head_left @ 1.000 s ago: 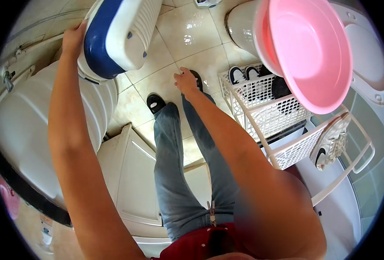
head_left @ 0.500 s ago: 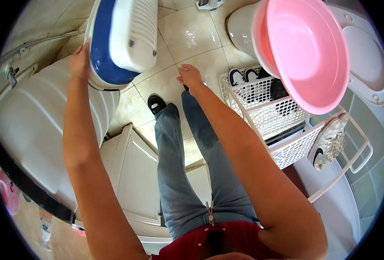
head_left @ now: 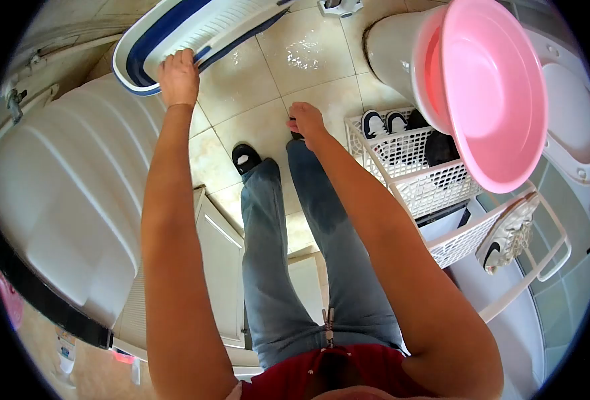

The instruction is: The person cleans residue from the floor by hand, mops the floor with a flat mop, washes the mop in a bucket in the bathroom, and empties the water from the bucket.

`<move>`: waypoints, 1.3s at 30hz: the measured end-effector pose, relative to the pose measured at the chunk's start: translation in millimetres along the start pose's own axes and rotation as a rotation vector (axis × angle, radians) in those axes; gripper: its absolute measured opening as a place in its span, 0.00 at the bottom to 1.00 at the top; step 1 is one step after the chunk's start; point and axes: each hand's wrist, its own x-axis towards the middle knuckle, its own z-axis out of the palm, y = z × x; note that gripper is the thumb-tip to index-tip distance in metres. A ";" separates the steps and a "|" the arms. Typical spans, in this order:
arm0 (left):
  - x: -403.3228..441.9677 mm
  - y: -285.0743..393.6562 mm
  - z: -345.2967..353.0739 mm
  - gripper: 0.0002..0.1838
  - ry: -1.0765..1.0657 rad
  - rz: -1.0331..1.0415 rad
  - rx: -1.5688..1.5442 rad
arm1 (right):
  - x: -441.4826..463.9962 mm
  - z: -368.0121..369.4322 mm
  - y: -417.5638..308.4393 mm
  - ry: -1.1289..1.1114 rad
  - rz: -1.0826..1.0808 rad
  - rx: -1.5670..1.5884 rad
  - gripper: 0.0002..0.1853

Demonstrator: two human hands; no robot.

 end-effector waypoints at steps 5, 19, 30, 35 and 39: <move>-18.5 -6.1 46.9 0.13 -0.282 -0.018 0.194 | 5.1 -8.5 4.5 -0.010 -0.017 -0.032 0.18; 48.6 -150.0 -89.6 0.48 0.334 -0.654 -0.347 | -48.8 16.7 -25.8 -0.022 -0.019 -0.025 0.15; 175.5 -368.5 -407.9 0.57 0.888 -0.674 -0.976 | -123.0 39.5 -86.0 -0.139 -0.136 0.009 0.17; 186.5 -391.5 -437.8 0.30 0.468 -0.604 -1.398 | -147.0 45.5 -88.9 -0.147 -0.123 0.072 0.18; 172.4 -321.8 -409.9 0.20 0.266 -0.432 -1.683 | -165.3 57.3 -86.6 -0.279 -0.068 0.125 0.20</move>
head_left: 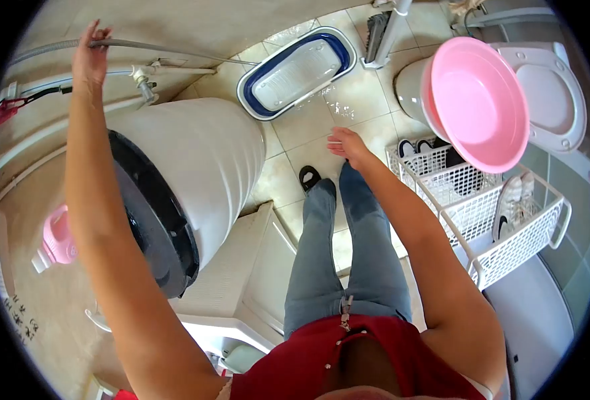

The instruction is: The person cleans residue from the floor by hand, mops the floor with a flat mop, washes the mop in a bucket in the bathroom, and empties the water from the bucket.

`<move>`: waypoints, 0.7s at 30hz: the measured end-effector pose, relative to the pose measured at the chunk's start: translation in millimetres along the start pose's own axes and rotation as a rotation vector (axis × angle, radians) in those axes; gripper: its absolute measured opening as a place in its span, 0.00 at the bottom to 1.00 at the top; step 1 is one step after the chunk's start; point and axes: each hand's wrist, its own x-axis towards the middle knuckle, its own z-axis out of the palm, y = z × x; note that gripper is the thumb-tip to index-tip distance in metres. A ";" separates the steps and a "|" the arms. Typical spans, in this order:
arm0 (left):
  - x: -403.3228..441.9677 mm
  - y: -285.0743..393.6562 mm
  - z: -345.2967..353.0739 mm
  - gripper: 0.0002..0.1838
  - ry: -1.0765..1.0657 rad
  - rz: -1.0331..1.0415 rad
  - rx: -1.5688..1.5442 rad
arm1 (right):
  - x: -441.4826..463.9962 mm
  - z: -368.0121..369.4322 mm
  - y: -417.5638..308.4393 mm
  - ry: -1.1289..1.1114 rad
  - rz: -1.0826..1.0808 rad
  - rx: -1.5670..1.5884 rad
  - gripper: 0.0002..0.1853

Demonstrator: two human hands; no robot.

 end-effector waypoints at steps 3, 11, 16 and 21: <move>-69.4 -23.2 58.0 0.21 -0.087 -0.095 -0.037 | -16.1 35.1 -11.3 -0.176 0.052 0.113 0.22; -240.0 16.6 113.8 0.21 -0.184 -0.365 -0.297 | -57.5 177.9 -82.0 -0.508 -0.008 0.423 0.35; -312.4 65.1 106.5 0.21 -0.250 -0.428 -0.334 | -68.8 235.1 -123.2 -0.431 -0.033 0.778 0.26; -348.5 92.4 84.6 0.20 -0.247 -0.411 -0.239 | -93.8 257.3 -132.4 -0.295 -0.246 0.743 0.23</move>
